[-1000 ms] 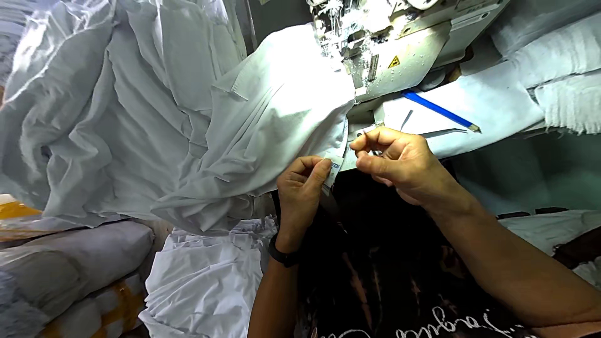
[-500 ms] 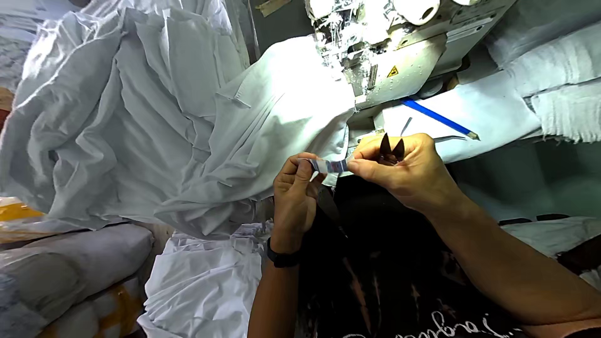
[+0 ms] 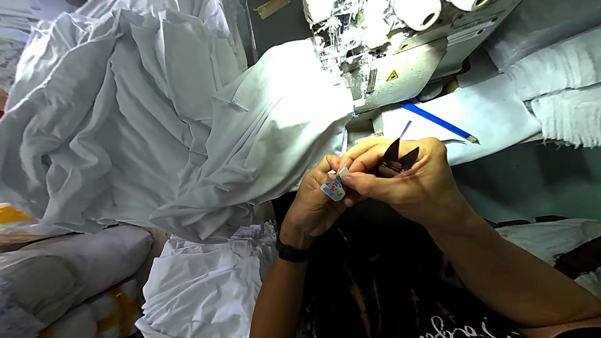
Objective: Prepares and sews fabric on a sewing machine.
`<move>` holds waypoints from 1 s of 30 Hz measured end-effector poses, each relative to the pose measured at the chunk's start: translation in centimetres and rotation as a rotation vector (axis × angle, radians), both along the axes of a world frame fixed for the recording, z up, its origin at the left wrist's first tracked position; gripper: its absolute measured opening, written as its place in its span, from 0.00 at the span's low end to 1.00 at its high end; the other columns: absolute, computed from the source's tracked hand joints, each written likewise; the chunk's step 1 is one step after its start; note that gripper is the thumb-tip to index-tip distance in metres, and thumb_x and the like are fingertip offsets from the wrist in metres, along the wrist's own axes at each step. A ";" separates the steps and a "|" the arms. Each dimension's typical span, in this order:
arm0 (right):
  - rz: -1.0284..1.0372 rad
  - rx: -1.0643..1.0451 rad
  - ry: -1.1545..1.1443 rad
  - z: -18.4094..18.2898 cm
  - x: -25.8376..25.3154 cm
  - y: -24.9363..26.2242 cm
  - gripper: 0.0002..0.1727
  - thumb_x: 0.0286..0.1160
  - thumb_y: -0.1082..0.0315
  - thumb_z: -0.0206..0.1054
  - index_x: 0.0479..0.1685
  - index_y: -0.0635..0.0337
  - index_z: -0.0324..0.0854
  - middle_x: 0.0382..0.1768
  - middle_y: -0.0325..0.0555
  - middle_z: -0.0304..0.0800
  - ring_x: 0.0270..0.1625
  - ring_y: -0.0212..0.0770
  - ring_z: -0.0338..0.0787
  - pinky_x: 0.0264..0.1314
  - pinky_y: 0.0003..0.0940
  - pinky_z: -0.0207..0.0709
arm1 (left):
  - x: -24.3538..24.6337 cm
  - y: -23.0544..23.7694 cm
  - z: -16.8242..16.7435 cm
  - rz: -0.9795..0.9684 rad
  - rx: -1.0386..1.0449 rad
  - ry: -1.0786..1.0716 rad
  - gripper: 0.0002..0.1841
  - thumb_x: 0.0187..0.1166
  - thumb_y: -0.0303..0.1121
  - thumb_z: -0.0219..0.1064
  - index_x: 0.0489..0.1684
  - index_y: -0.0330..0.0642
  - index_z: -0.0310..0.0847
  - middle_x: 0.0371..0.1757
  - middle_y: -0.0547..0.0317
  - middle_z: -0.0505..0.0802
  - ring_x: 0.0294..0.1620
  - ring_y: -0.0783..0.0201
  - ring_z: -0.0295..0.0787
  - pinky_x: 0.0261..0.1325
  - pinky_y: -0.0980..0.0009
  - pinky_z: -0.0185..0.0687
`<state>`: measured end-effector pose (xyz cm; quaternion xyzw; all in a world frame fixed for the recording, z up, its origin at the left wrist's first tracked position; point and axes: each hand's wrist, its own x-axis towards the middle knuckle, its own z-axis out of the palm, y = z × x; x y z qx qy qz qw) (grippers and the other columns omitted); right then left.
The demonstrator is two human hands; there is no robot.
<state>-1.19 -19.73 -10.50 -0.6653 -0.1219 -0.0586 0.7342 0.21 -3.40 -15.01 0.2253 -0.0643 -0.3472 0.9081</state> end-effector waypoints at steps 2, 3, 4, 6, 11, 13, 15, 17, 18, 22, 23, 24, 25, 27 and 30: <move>-0.022 -0.001 0.010 -0.1 -0.1 -0.1 0.05 0.62 0.77 0.75 0.26 0.57 0.88 0.36 0.35 0.93 0.32 0.24 0.88 0.31 0.18 0.85 | 0.1 0.4 0.4 0.046 0.084 -0.080 0.12 0.81 0.48 0.70 0.53 0.55 0.86 0.51 0.62 0.94 0.50 0.67 0.93 0.55 0.65 0.91; -0.031 -0.003 0.020 -0.1 -0.1 -0.1 0.05 0.61 0.77 0.74 0.26 0.56 0.88 0.35 0.34 0.93 0.31 0.24 0.88 0.30 0.17 0.84 | 0.0 0.6 0.8 0.089 0.186 -0.145 0.19 0.83 0.57 0.63 0.56 0.55 0.86 0.52 0.64 0.93 0.50 0.69 0.93 0.53 0.68 0.91; -0.036 -0.003 0.032 -0.1 0.0 -0.2 0.05 0.61 0.77 0.75 0.25 0.57 0.88 0.35 0.34 0.93 0.31 0.24 0.88 0.30 0.17 0.84 | 0.0 0.8 1.3 0.146 0.317 -0.213 0.25 0.83 0.63 0.57 0.57 0.54 0.86 0.50 0.64 0.94 0.47 0.71 0.93 0.49 0.70 0.91; -0.044 -0.008 0.053 -0.1 0.0 -0.2 0.06 0.60 0.78 0.74 0.24 0.56 0.88 0.33 0.34 0.93 0.30 0.23 0.87 0.29 0.16 0.82 | -0.4 1.1 2.1 0.276 0.556 -0.357 0.23 0.83 0.59 0.61 0.55 0.53 0.90 0.46 0.68 0.95 0.38 0.76 0.92 0.42 0.75 0.91; -0.049 -0.011 0.073 -0.4 0.1 0.0 0.07 0.58 0.79 0.75 0.24 0.56 0.88 0.32 0.33 0.93 0.29 0.22 0.87 0.27 0.15 0.81 | -1.0 1.0 3.5 0.479 0.836 -0.517 0.07 0.76 0.21 0.71 0.45 0.38 0.93 0.34 0.63 0.96 0.30 0.73 0.93 0.38 0.73 0.93; -0.053 0.027 0.087 -0.5 0.3 0.2 0.08 0.56 0.81 0.75 0.24 0.56 0.88 0.30 0.33 0.92 0.26 0.22 0.85 0.24 0.15 0.79 | -0.9 1.0 3.7 0.504 0.882 -0.550 0.06 0.76 0.19 0.71 0.42 0.37 0.93 0.34 0.63 0.97 0.30 0.73 0.93 0.37 0.74 0.93; -0.053 0.072 0.098 -0.6 0.6 0.4 0.09 0.55 0.82 0.75 0.24 0.57 0.87 0.28 0.34 0.92 0.24 0.22 0.84 0.21 0.15 0.77 | -0.7 1.1 3.6 0.512 0.903 -0.577 0.06 0.75 0.19 0.72 0.42 0.36 0.93 0.34 0.63 0.97 0.29 0.73 0.93 0.36 0.75 0.93; -0.058 0.109 0.124 -0.8 0.9 0.5 0.11 0.55 0.83 0.75 0.22 0.55 0.84 0.28 0.36 0.92 0.23 0.23 0.84 0.21 0.16 0.77 | -0.5 1.1 3.5 0.517 0.937 -0.601 0.05 0.75 0.19 0.72 0.42 0.35 0.93 0.33 0.62 0.96 0.28 0.73 0.92 0.34 0.75 0.93; -0.057 0.137 0.144 -0.9 1.0 0.6 0.12 0.54 0.83 0.75 0.21 0.55 0.82 0.28 0.37 0.92 0.23 0.24 0.84 0.20 0.17 0.76 | -0.3 1.2 3.4 0.514 0.956 -0.615 0.05 0.74 0.19 0.73 0.42 0.34 0.92 0.32 0.61 0.96 0.27 0.72 0.92 0.33 0.75 0.92; -0.057 0.081 0.070 -1.1 1.9 -0.3 0.09 0.57 0.78 0.80 0.32 0.56 0.87 0.30 0.34 0.91 0.20 0.21 0.80 0.19 0.14 0.74 | 1.2 1.8 4.6 0.474 0.961 -0.723 0.03 0.76 0.21 0.72 0.41 0.36 0.90 0.30 0.61 0.95 0.26 0.72 0.91 0.33 0.75 0.92; -0.097 -0.020 -0.041 -1.3 2.5 -0.9 0.09 0.60 0.74 0.80 0.38 0.57 0.88 0.33 0.32 0.90 0.23 0.18 0.78 0.23 0.11 0.73 | 1.9 2.1 5.6 0.474 0.959 -0.765 0.03 0.77 0.23 0.71 0.41 0.39 0.90 0.31 0.64 0.95 0.27 0.73 0.91 0.33 0.76 0.92; -0.164 -0.160 -0.186 -1.4 3.3 -1.7 0.10 0.65 0.73 0.79 0.43 0.61 0.88 0.39 0.33 0.89 0.30 0.16 0.77 0.30 0.08 0.72 | 2.6 2.4 6.9 0.483 0.968 -0.810 0.04 0.78 0.25 0.71 0.42 0.43 0.91 0.32 0.68 0.95 0.28 0.76 0.91 0.34 0.77 0.92; -0.256 -0.311 -0.330 -1.8 4.3 -2.5 0.09 0.68 0.73 0.77 0.45 0.66 0.88 0.44 0.39 0.87 0.36 0.17 0.77 0.38 0.08 0.72 | 3.3 2.6 8.3 0.502 0.989 -0.856 0.04 0.79 0.26 0.71 0.42 0.46 0.91 0.33 0.72 0.95 0.29 0.77 0.91 0.35 0.78 0.92; -0.391 -0.566 -0.543 -2.9 6.5 -3.9 0.09 0.71 0.76 0.71 0.48 0.70 0.88 0.46 0.53 0.83 0.44 0.29 0.81 0.47 0.14 0.74 | 5.0 2.5 10.4 0.548 1.074 -0.963 0.03 0.78 0.27 0.71 0.41 0.46 0.89 0.34 0.77 0.94 0.33 0.80 0.91 0.39 0.81 0.91; -0.361 -0.753 -0.712 -4.7 8.6 -4.8 0.12 0.77 0.70 0.70 0.54 0.58 0.94 0.46 0.59 0.82 0.33 0.37 0.79 0.31 0.23 0.71 | 7.4 0.9 11.0 0.555 1.320 -1.154 0.02 0.78 0.28 0.69 0.35 0.41 0.85 0.34 0.70 0.91 0.39 0.79 0.89 0.47 0.79 0.86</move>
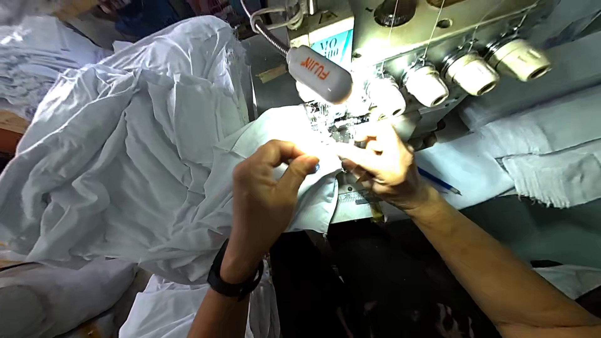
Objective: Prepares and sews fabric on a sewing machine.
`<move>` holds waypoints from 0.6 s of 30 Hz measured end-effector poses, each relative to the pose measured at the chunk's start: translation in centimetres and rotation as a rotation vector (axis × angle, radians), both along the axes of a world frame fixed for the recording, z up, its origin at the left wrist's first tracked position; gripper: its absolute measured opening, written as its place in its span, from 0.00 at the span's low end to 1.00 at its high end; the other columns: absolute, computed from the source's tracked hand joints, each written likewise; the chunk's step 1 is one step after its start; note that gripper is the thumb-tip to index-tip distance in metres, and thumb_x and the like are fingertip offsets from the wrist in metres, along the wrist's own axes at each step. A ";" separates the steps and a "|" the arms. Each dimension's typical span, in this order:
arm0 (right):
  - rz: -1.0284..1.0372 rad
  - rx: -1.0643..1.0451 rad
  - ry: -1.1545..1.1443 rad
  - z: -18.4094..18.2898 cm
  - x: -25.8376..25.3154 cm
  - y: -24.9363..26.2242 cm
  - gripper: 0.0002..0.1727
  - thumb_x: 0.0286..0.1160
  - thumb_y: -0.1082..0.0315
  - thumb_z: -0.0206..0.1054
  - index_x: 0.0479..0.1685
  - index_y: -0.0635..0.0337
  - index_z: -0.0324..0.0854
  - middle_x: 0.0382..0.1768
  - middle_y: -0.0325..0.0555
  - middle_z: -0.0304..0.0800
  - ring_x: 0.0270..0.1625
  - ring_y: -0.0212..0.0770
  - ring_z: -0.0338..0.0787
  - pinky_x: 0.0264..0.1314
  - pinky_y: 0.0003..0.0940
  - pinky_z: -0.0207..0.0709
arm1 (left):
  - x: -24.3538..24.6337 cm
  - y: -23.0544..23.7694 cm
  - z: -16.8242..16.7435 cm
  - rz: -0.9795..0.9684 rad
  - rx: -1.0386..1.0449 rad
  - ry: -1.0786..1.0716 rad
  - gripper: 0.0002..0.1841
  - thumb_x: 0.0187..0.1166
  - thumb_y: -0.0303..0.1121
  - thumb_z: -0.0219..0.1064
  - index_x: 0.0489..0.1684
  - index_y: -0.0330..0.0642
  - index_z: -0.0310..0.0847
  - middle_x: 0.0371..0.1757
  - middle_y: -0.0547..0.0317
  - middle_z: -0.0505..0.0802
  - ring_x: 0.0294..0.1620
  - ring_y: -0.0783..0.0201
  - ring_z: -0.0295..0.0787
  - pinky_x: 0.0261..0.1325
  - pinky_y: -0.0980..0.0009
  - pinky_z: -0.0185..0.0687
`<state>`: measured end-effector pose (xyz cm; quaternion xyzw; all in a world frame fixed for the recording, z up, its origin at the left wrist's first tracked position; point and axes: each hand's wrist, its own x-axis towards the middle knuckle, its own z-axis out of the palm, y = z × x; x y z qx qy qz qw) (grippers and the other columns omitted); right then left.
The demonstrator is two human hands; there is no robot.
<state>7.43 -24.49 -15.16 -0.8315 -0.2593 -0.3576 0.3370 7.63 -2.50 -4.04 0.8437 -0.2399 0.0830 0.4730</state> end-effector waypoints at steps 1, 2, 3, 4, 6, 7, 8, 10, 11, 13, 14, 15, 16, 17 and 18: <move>0.046 -0.022 -0.033 -0.4 0.3 0.1 0.11 0.77 0.69 0.69 0.51 0.56 0.94 0.47 0.60 0.83 0.31 0.37 0.78 0.28 0.25 0.69 | 0.5 -0.6 -0.5 0.023 0.095 -0.013 0.05 0.78 0.30 0.70 0.33 0.41 0.86 0.38 0.65 0.91 0.45 0.73 0.87 0.54 0.71 0.81; 0.088 -0.020 -0.056 -0.7 0.3 0.2 0.09 0.77 0.70 0.68 0.48 0.56 0.93 0.49 0.59 0.83 0.32 0.36 0.77 0.29 0.24 0.69 | 0.9 -1.2 -1.2 0.027 0.173 -0.010 0.06 0.76 0.31 0.71 0.31 0.40 0.87 0.44 0.59 0.89 0.52 0.64 0.84 0.62 0.59 0.76; 0.122 0.007 -0.079 -1.1 0.2 0.5 0.07 0.77 0.71 0.68 0.46 0.57 0.92 0.51 0.58 0.84 0.34 0.34 0.78 0.33 0.23 0.71 | 1.3 -1.7 -1.9 0.041 0.238 -0.003 0.07 0.75 0.34 0.73 0.29 0.42 0.87 0.50 0.56 0.88 0.58 0.59 0.83 0.66 0.50 0.72; 0.144 0.037 -0.100 -1.2 0.0 0.7 0.07 0.76 0.73 0.68 0.46 0.58 0.92 0.51 0.57 0.84 0.38 0.34 0.79 0.38 0.22 0.73 | 1.6 -2.0 -2.7 0.062 0.280 -0.004 0.08 0.74 0.35 0.74 0.27 0.44 0.87 0.53 0.56 0.88 0.62 0.57 0.81 0.68 0.46 0.69; 0.160 0.076 -0.133 -1.3 -0.4 1.4 0.08 0.76 0.75 0.68 0.46 0.59 0.91 0.51 0.56 0.85 0.45 0.36 0.83 0.47 0.23 0.77 | 2.0 -2.2 -3.8 0.085 0.327 -0.031 0.08 0.73 0.35 0.73 0.23 0.46 0.86 0.55 0.55 0.87 0.64 0.54 0.80 0.68 0.43 0.66; 0.161 0.090 -0.141 -1.5 -0.5 1.6 0.07 0.76 0.76 0.69 0.46 0.60 0.91 0.52 0.56 0.87 0.47 0.37 0.85 0.49 0.24 0.79 | 2.1 -2.2 -4.1 0.091 0.337 -0.044 0.08 0.72 0.34 0.73 0.22 0.46 0.86 0.55 0.54 0.87 0.65 0.53 0.79 0.67 0.43 0.66; 0.158 0.098 -0.147 -1.6 -0.6 1.8 0.07 0.75 0.76 0.69 0.45 0.61 0.92 0.51 0.56 0.87 0.46 0.37 0.85 0.47 0.24 0.79 | 2.2 -2.2 -4.2 0.094 0.346 -0.049 0.08 0.71 0.33 0.73 0.21 0.46 0.85 0.54 0.54 0.88 0.64 0.53 0.79 0.67 0.43 0.66; 0.134 0.079 -0.156 -1.5 -0.7 2.0 0.07 0.75 0.77 0.68 0.44 0.61 0.91 0.51 0.56 0.88 0.43 0.37 0.85 0.43 0.25 0.78 | 2.3 -2.1 -4.0 0.087 0.355 -0.055 0.09 0.70 0.33 0.73 0.20 0.46 0.85 0.53 0.54 0.87 0.63 0.53 0.80 0.65 0.43 0.67; 0.119 0.057 -0.162 -1.3 -0.7 2.0 0.08 0.75 0.78 0.67 0.44 0.62 0.91 0.51 0.57 0.89 0.41 0.38 0.86 0.41 0.26 0.79 | 2.3 -2.1 -4.0 0.080 0.354 -0.057 0.09 0.70 0.33 0.73 0.19 0.46 0.85 0.53 0.54 0.87 0.63 0.53 0.79 0.65 0.44 0.67; 0.087 0.008 -0.153 -0.9 -0.8 2.1 0.09 0.76 0.77 0.66 0.45 0.62 0.92 0.50 0.56 0.95 0.40 0.42 0.91 0.39 0.30 0.80 | 2.4 -1.9 -4.0 0.068 0.347 -0.067 0.10 0.69 0.35 0.75 0.18 0.46 0.85 0.52 0.55 0.88 0.62 0.54 0.80 0.64 0.45 0.66; 0.069 -0.010 -0.137 -0.7 -0.9 2.1 0.10 0.76 0.77 0.65 0.45 0.62 0.92 0.49 0.55 0.96 0.37 0.42 0.90 0.36 0.31 0.77 | 2.5 -1.8 -3.9 0.061 0.341 -0.066 0.11 0.69 0.36 0.76 0.18 0.45 0.85 0.51 0.54 0.88 0.62 0.54 0.80 0.64 0.45 0.66; 0.051 -0.026 -0.119 -0.5 -1.1 2.2 0.10 0.76 0.77 0.64 0.44 0.61 0.92 0.47 0.53 0.97 0.34 0.42 0.89 0.33 0.33 0.74 | 2.6 -1.6 -3.8 0.052 0.334 -0.060 0.12 0.68 0.36 0.77 0.17 0.45 0.85 0.50 0.54 0.88 0.61 0.54 0.80 0.65 0.45 0.65; 0.034 -0.043 -0.103 -0.2 -1.3 2.2 0.10 0.75 0.77 0.64 0.43 0.61 0.92 0.45 0.53 0.97 0.32 0.42 0.88 0.32 0.33 0.74 | 2.7 -1.4 -3.7 0.039 0.324 -0.042 0.11 0.68 0.35 0.78 0.17 0.45 0.84 0.50 0.55 0.88 0.60 0.54 0.80 0.65 0.45 0.64; 0.022 -0.053 -0.091 0.0 -1.4 2.3 0.10 0.75 0.76 0.64 0.42 0.61 0.93 0.44 0.52 0.97 0.30 0.42 0.87 0.31 0.34 0.73 | 2.8 -1.2 -3.4 0.029 0.321 -0.019 0.10 0.67 0.34 0.77 0.18 0.46 0.85 0.50 0.56 0.88 0.62 0.55 0.80 0.66 0.46 0.65; 0.014 -0.061 -0.083 0.2 -1.5 2.3 0.10 0.75 0.76 0.65 0.42 0.61 0.93 0.43 0.52 0.97 0.29 0.42 0.86 0.29 0.34 0.72 | 2.8 -1.0 -3.3 0.023 0.320 0.003 0.08 0.66 0.31 0.76 0.18 0.46 0.85 0.51 0.57 0.89 0.63 0.57 0.80 0.68 0.46 0.65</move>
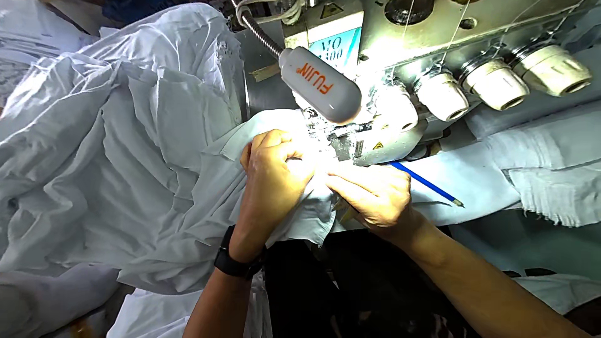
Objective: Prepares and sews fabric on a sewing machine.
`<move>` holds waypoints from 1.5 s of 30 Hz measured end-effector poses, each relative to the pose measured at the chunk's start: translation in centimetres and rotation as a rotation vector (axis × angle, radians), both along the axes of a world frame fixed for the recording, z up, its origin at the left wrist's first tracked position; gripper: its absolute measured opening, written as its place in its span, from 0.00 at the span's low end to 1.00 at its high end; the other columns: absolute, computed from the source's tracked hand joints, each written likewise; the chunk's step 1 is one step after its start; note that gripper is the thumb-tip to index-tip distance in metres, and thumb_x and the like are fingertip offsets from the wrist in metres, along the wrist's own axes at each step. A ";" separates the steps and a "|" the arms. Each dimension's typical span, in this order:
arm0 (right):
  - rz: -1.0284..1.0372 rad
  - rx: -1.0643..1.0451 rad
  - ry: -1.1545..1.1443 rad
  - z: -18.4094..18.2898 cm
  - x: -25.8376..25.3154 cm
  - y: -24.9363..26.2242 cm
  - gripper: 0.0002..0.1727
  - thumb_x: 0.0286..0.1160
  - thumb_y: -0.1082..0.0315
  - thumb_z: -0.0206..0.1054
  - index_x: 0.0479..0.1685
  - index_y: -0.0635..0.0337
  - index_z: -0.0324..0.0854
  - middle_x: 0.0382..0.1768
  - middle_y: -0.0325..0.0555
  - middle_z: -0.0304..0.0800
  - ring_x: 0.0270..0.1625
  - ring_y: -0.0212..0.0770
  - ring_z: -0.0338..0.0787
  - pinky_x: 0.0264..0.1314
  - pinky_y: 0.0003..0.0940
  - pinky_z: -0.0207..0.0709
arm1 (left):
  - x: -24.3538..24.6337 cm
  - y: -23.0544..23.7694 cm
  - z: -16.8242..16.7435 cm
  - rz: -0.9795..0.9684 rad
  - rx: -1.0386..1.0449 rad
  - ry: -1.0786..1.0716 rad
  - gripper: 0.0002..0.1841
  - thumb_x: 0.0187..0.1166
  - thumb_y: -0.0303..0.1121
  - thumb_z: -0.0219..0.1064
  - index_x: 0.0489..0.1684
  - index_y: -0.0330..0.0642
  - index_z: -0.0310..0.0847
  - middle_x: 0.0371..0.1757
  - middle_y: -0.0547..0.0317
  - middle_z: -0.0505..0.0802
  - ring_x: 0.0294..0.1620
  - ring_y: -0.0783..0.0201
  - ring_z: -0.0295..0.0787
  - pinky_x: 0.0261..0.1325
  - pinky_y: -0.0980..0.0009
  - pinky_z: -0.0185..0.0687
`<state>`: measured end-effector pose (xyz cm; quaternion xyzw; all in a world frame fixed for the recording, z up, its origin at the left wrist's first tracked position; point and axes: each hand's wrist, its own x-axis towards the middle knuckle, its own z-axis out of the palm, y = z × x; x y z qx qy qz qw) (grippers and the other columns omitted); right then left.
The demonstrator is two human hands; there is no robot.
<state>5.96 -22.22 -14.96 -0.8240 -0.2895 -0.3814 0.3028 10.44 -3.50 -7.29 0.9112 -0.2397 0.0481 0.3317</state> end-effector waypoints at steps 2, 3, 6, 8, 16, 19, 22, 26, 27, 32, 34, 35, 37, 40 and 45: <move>-0.008 -0.012 0.011 0.2 -0.1 0.0 0.09 0.75 0.76 0.65 0.42 0.60 0.93 0.43 0.51 0.97 0.29 0.42 0.86 0.29 0.33 0.71 | 0.1 0.2 0.1 -0.001 -0.003 0.014 0.07 0.65 0.29 0.73 0.18 0.47 0.84 0.52 0.58 0.89 0.64 0.58 0.81 0.68 0.45 0.67; -0.009 -0.013 0.013 0.3 -0.1 0.1 0.09 0.75 0.76 0.65 0.42 0.60 0.93 0.43 0.51 0.97 0.28 0.41 0.86 0.28 0.33 0.71 | 0.1 0.2 0.0 0.004 -0.003 0.010 0.07 0.64 0.29 0.73 0.18 0.48 0.84 0.53 0.58 0.89 0.64 0.58 0.81 0.69 0.44 0.67; -0.024 -0.022 0.018 0.5 -0.2 0.2 0.09 0.75 0.76 0.65 0.42 0.60 0.93 0.43 0.51 0.97 0.28 0.41 0.85 0.28 0.33 0.70 | 0.1 0.0 -0.1 0.019 0.007 0.003 0.07 0.64 0.30 0.74 0.18 0.49 0.84 0.54 0.59 0.90 0.66 0.57 0.80 0.70 0.42 0.65; -0.039 -0.035 0.016 0.7 -0.2 0.2 0.09 0.74 0.76 0.65 0.41 0.60 0.92 0.43 0.50 0.97 0.27 0.40 0.85 0.27 0.33 0.69 | 0.1 -0.1 -0.2 0.026 0.013 -0.002 0.07 0.64 0.30 0.73 0.17 0.49 0.84 0.53 0.60 0.90 0.64 0.58 0.81 0.69 0.43 0.66; -0.084 0.007 0.110 1.2 -0.5 0.3 0.10 0.74 0.75 0.66 0.42 0.59 0.94 0.44 0.55 0.87 0.31 0.40 0.82 0.26 0.29 0.70 | 0.0 -0.2 -0.4 0.010 -0.035 -0.029 0.11 0.64 0.27 0.74 0.14 0.47 0.79 0.50 0.58 0.90 0.59 0.55 0.81 0.62 0.42 0.67; -0.100 0.008 0.104 1.1 -0.6 0.3 0.10 0.74 0.75 0.66 0.41 0.58 0.94 0.41 0.54 0.86 0.30 0.40 0.82 0.25 0.29 0.69 | -0.1 -0.1 -0.5 0.013 -0.058 -0.028 0.11 0.64 0.27 0.75 0.15 0.47 0.81 0.50 0.58 0.90 0.55 0.56 0.82 0.56 0.44 0.69; -0.091 0.013 0.102 0.8 -0.5 0.2 0.10 0.73 0.75 0.66 0.41 0.59 0.94 0.41 0.54 0.86 0.31 0.41 0.83 0.26 0.30 0.70 | 0.0 -0.2 -0.6 0.016 -0.067 -0.031 0.11 0.63 0.26 0.76 0.14 0.46 0.80 0.48 0.57 0.90 0.52 0.56 0.83 0.54 0.45 0.70; -0.084 0.022 0.107 0.6 -0.6 0.2 0.10 0.74 0.74 0.66 0.42 0.59 0.94 0.42 0.55 0.87 0.32 0.41 0.84 0.26 0.30 0.72 | 0.0 -0.2 -0.6 0.009 -0.079 -0.046 0.11 0.63 0.26 0.76 0.14 0.45 0.81 0.47 0.56 0.90 0.51 0.56 0.83 0.53 0.47 0.70; -0.083 0.022 0.104 0.6 -0.6 0.2 0.10 0.74 0.74 0.66 0.42 0.59 0.94 0.42 0.55 0.87 0.32 0.41 0.84 0.27 0.30 0.72 | 0.0 -0.2 -0.6 0.009 -0.076 -0.050 0.11 0.63 0.26 0.76 0.14 0.46 0.81 0.47 0.56 0.91 0.51 0.56 0.83 0.53 0.47 0.69; -0.066 0.011 0.073 0.4 -0.4 0.1 0.10 0.75 0.75 0.66 0.44 0.59 0.93 0.47 0.56 0.90 0.36 0.42 0.87 0.30 0.29 0.75 | 0.0 -0.1 -0.7 0.007 -0.090 -0.045 0.11 0.63 0.26 0.76 0.13 0.46 0.82 0.46 0.58 0.91 0.51 0.57 0.83 0.52 0.47 0.69; -0.060 0.007 0.065 0.2 -0.4 -0.1 0.10 0.76 0.75 0.66 0.45 0.58 0.93 0.49 0.57 0.91 0.38 0.42 0.89 0.33 0.30 0.77 | 0.0 0.0 -0.8 0.004 -0.098 -0.047 0.10 0.63 0.27 0.76 0.14 0.47 0.82 0.46 0.59 0.91 0.52 0.58 0.83 0.53 0.48 0.69; -0.059 0.006 0.063 0.2 -0.4 -0.1 0.10 0.76 0.74 0.66 0.46 0.58 0.93 0.50 0.58 0.91 0.39 0.43 0.89 0.34 0.30 0.77 | 0.0 -0.1 -0.8 0.008 -0.097 -0.051 0.10 0.64 0.27 0.75 0.14 0.47 0.83 0.46 0.60 0.91 0.52 0.59 0.83 0.53 0.48 0.69; -0.060 0.004 0.057 0.1 -0.4 -0.1 0.10 0.77 0.73 0.66 0.46 0.57 0.93 0.50 0.57 0.92 0.40 0.43 0.90 0.35 0.30 0.77 | 0.1 -0.3 -0.7 0.028 -0.091 -0.056 0.10 0.64 0.27 0.75 0.14 0.47 0.83 0.46 0.60 0.91 0.53 0.59 0.83 0.56 0.47 0.68; -0.053 0.007 0.048 0.0 -0.4 -0.2 0.09 0.77 0.74 0.66 0.45 0.58 0.93 0.50 0.58 0.92 0.42 0.43 0.90 0.36 0.30 0.78 | 0.1 -0.5 -0.8 0.047 -0.082 -0.066 0.09 0.64 0.28 0.74 0.15 0.47 0.83 0.45 0.60 0.91 0.52 0.59 0.83 0.56 0.47 0.68; -0.034 -0.012 0.045 0.2 -0.2 -0.3 0.10 0.76 0.75 0.66 0.46 0.58 0.93 0.56 0.59 0.92 0.41 0.43 0.90 0.36 0.30 0.78 | 0.1 -0.4 -0.8 0.040 -0.091 -0.057 0.09 0.64 0.28 0.74 0.15 0.47 0.83 0.45 0.61 0.91 0.51 0.59 0.83 0.55 0.48 0.68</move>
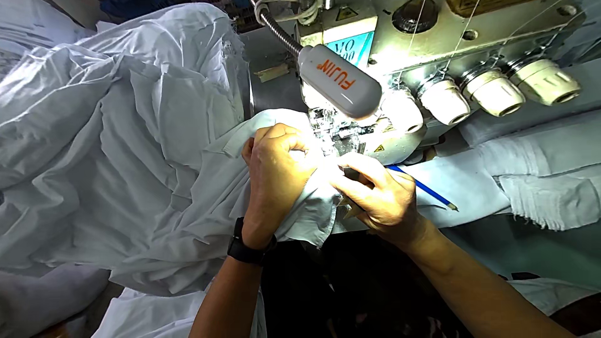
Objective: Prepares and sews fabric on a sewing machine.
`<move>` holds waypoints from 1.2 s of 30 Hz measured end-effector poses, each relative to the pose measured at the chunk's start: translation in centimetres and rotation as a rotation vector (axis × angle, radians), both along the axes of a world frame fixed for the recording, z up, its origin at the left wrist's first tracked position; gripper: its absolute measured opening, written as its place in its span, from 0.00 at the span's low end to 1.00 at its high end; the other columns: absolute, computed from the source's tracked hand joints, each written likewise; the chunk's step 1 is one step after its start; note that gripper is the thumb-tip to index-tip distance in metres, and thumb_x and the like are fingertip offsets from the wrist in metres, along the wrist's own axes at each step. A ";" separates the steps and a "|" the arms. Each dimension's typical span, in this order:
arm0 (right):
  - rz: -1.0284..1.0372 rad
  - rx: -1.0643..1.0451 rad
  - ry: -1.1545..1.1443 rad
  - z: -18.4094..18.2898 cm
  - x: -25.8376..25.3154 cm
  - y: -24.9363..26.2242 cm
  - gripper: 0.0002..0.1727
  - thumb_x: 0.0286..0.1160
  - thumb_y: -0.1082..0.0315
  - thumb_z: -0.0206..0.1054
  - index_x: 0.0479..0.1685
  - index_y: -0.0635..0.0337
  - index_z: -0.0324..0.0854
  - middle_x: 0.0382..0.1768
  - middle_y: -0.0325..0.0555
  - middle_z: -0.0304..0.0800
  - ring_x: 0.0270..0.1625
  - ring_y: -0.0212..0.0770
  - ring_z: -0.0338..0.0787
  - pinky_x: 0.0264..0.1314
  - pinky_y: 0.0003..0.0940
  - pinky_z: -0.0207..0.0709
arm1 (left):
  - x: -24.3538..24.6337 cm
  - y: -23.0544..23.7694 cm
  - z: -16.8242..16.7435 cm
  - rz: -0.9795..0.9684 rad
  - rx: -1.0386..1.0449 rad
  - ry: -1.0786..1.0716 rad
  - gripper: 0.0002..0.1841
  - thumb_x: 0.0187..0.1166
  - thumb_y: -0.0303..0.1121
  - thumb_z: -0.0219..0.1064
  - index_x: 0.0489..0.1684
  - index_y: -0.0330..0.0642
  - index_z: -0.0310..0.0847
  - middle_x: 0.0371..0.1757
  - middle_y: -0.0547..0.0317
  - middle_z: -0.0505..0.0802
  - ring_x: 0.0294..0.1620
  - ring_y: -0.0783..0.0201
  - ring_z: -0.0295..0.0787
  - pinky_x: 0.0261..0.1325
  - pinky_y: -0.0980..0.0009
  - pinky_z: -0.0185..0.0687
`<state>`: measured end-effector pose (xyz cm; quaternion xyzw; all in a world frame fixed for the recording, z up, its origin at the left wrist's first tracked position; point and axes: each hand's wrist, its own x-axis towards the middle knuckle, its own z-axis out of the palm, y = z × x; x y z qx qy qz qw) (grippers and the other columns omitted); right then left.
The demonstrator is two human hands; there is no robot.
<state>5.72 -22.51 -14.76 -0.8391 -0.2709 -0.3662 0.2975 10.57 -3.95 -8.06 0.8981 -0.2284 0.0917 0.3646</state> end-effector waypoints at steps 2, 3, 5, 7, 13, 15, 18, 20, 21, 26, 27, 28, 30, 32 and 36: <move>0.007 -0.036 -0.003 0.2 0.2 -0.2 0.11 0.76 0.76 0.65 0.47 0.58 0.93 0.55 0.56 0.95 0.35 0.43 0.89 0.31 0.33 0.75 | 0.0 -0.1 -0.2 0.006 0.001 -0.016 0.08 0.63 0.29 0.74 0.16 0.48 0.83 0.46 0.60 0.91 0.53 0.59 0.83 0.56 0.48 0.68; 0.013 -0.053 -0.001 0.3 0.3 -0.3 0.11 0.76 0.75 0.65 0.47 0.59 0.94 0.53 0.54 0.96 0.31 0.43 0.87 0.28 0.33 0.72 | 0.0 -0.2 -0.3 0.012 0.001 -0.031 0.07 0.63 0.29 0.74 0.18 0.48 0.83 0.47 0.60 0.91 0.54 0.59 0.83 0.57 0.48 0.68; 0.022 -0.085 0.010 0.8 0.3 -0.4 0.11 0.76 0.75 0.65 0.45 0.59 0.93 0.51 0.52 0.97 0.27 0.41 0.86 0.25 0.33 0.70 | 0.1 -0.5 -0.6 0.031 0.031 -0.098 0.04 0.63 0.29 0.73 0.26 0.48 0.84 0.51 0.59 0.90 0.59 0.58 0.84 0.63 0.45 0.69; 0.025 -0.093 0.014 1.0 0.3 -0.5 0.11 0.75 0.75 0.65 0.45 0.59 0.93 0.50 0.52 0.97 0.24 0.40 0.83 0.24 0.33 0.67 | 0.0 -0.7 -0.6 0.039 0.081 -0.160 0.03 0.67 0.28 0.72 0.33 0.46 0.92 0.55 0.58 0.92 0.65 0.57 0.85 0.72 0.37 0.63; -0.020 -0.128 0.028 1.3 0.1 -0.4 0.12 0.75 0.75 0.63 0.45 0.56 0.94 0.51 0.50 0.97 0.23 0.39 0.80 0.24 0.33 0.64 | -0.1 0.1 -1.4 0.031 0.116 -0.209 0.09 0.72 0.32 0.72 0.44 0.47 0.97 0.57 0.60 0.97 0.71 0.54 0.88 0.80 0.27 0.53; -0.027 -0.125 0.028 1.3 0.4 -0.4 0.12 0.74 0.74 0.63 0.44 0.57 0.94 0.52 0.50 0.97 0.23 0.39 0.80 0.23 0.34 0.63 | 0.1 0.1 -1.4 0.029 0.106 -0.209 0.09 0.72 0.32 0.72 0.44 0.46 0.97 0.58 0.60 0.97 0.72 0.54 0.87 0.81 0.28 0.54; -0.030 -0.123 0.029 1.4 0.6 -0.3 0.11 0.75 0.74 0.64 0.42 0.58 0.94 0.52 0.51 0.97 0.23 0.40 0.81 0.23 0.34 0.64 | 0.5 0.1 -1.4 0.015 0.099 -0.205 0.09 0.71 0.31 0.72 0.43 0.45 0.96 0.59 0.60 0.97 0.74 0.54 0.86 0.81 0.30 0.55; -0.031 -0.121 0.026 1.4 0.7 -0.2 0.11 0.75 0.74 0.64 0.42 0.58 0.94 0.52 0.51 0.97 0.25 0.41 0.83 0.23 0.34 0.65 | 0.7 0.1 -1.5 0.001 0.088 -0.209 0.08 0.71 0.30 0.72 0.43 0.44 0.96 0.59 0.60 0.97 0.74 0.54 0.86 0.81 0.30 0.56; -0.033 -0.123 0.026 1.4 0.7 -0.2 0.11 0.75 0.74 0.64 0.42 0.58 0.94 0.52 0.51 0.97 0.25 0.41 0.84 0.24 0.34 0.66 | 0.7 0.2 -1.5 -0.007 0.086 -0.213 0.08 0.71 0.30 0.72 0.42 0.44 0.96 0.59 0.59 0.97 0.74 0.54 0.86 0.81 0.30 0.56; -0.039 -0.137 0.020 1.6 0.6 -0.1 0.11 0.74 0.74 0.63 0.42 0.58 0.94 0.50 0.50 0.97 0.23 0.40 0.81 0.22 0.34 0.64 | 0.6 0.4 -1.6 -0.026 0.100 -0.224 0.09 0.71 0.30 0.72 0.43 0.43 0.96 0.60 0.59 0.96 0.75 0.53 0.85 0.83 0.30 0.54; -0.037 -0.137 0.021 1.6 0.6 -0.1 0.12 0.74 0.74 0.63 0.42 0.58 0.94 0.50 0.50 0.97 0.23 0.41 0.81 0.22 0.34 0.64 | 0.6 0.3 -1.6 -0.023 0.094 -0.229 0.09 0.71 0.30 0.72 0.43 0.43 0.96 0.60 0.58 0.96 0.74 0.53 0.85 0.83 0.30 0.54; -0.035 -0.136 0.024 1.7 0.6 -0.1 0.12 0.74 0.74 0.63 0.42 0.58 0.94 0.49 0.50 0.97 0.23 0.41 0.82 0.22 0.34 0.65 | 0.6 0.3 -1.7 -0.020 0.089 -0.235 0.09 0.71 0.30 0.72 0.42 0.43 0.96 0.59 0.58 0.96 0.74 0.53 0.86 0.83 0.31 0.55; -0.031 -0.134 0.029 1.7 0.6 -0.1 0.12 0.74 0.74 0.63 0.42 0.57 0.94 0.49 0.50 0.98 0.24 0.42 0.84 0.22 0.34 0.66 | 0.6 0.3 -1.7 -0.023 0.087 -0.235 0.08 0.70 0.30 0.72 0.42 0.43 0.96 0.58 0.58 0.97 0.73 0.54 0.86 0.82 0.33 0.57; -0.026 -0.129 0.020 1.6 0.8 -0.1 0.12 0.74 0.74 0.63 0.42 0.58 0.94 0.48 0.49 0.98 0.23 0.41 0.83 0.22 0.34 0.65 | 0.6 0.4 -1.7 -0.031 0.093 -0.234 0.08 0.70 0.30 0.72 0.42 0.43 0.96 0.59 0.58 0.96 0.73 0.54 0.86 0.82 0.32 0.57; -0.023 -0.119 0.015 1.5 0.8 0.0 0.12 0.75 0.74 0.63 0.43 0.59 0.94 0.50 0.50 0.97 0.25 0.41 0.84 0.23 0.34 0.66 | 0.4 0.6 -1.6 -0.045 0.114 -0.230 0.09 0.72 0.30 0.71 0.44 0.44 0.96 0.60 0.58 0.96 0.74 0.54 0.85 0.83 0.30 0.54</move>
